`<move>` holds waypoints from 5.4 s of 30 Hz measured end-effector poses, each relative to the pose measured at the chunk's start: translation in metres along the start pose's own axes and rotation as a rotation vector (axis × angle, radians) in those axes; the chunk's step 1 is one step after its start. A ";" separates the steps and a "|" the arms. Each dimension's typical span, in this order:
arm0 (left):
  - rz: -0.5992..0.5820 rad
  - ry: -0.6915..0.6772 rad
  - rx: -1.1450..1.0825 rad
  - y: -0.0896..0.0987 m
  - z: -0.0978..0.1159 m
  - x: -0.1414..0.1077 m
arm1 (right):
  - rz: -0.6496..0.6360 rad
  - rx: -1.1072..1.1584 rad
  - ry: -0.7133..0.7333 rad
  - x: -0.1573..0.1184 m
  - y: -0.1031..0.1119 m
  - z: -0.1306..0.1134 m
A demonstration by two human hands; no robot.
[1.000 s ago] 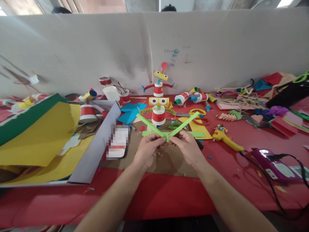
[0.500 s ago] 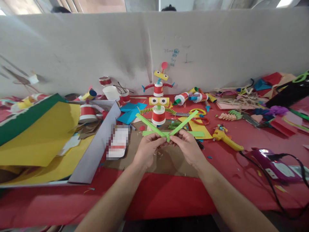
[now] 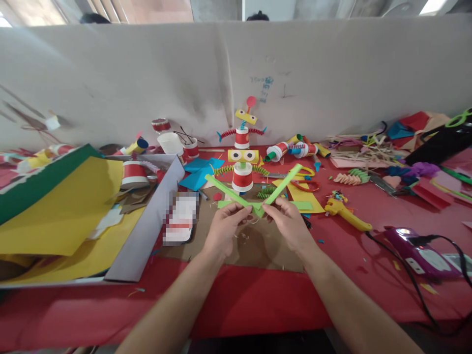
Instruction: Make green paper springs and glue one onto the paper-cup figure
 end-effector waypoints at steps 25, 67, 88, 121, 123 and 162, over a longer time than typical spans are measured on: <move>0.245 -0.522 0.351 0.013 0.006 -0.012 | -0.062 0.321 -0.257 -0.049 -0.023 -0.023; -0.035 -0.404 0.112 0.011 0.019 -0.006 | -0.770 -1.543 0.026 0.139 0.130 0.066; -0.032 -0.019 -0.120 0.002 -0.003 0.002 | -0.041 -0.832 -0.045 0.000 0.132 -0.062; 0.042 0.133 -0.337 -0.008 -0.045 -0.097 | -0.004 -0.191 -0.101 -0.142 0.014 -0.053; 0.003 0.117 -0.389 -0.006 -0.042 -0.096 | -0.101 -0.446 -0.027 -0.152 0.027 -0.058; -0.019 0.024 -0.438 -0.002 -0.035 -0.108 | -0.328 -0.680 0.081 -0.174 0.035 -0.058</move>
Point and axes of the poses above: each hand's wrist, its own x-axis towards the middle knuckle, its own y-axis out of the back of the hand, z = x × y, the point moved 1 cm from there along x, towards the middle knuckle, and after that the axes turned 13 degrees about y, right-handed, at the moved point
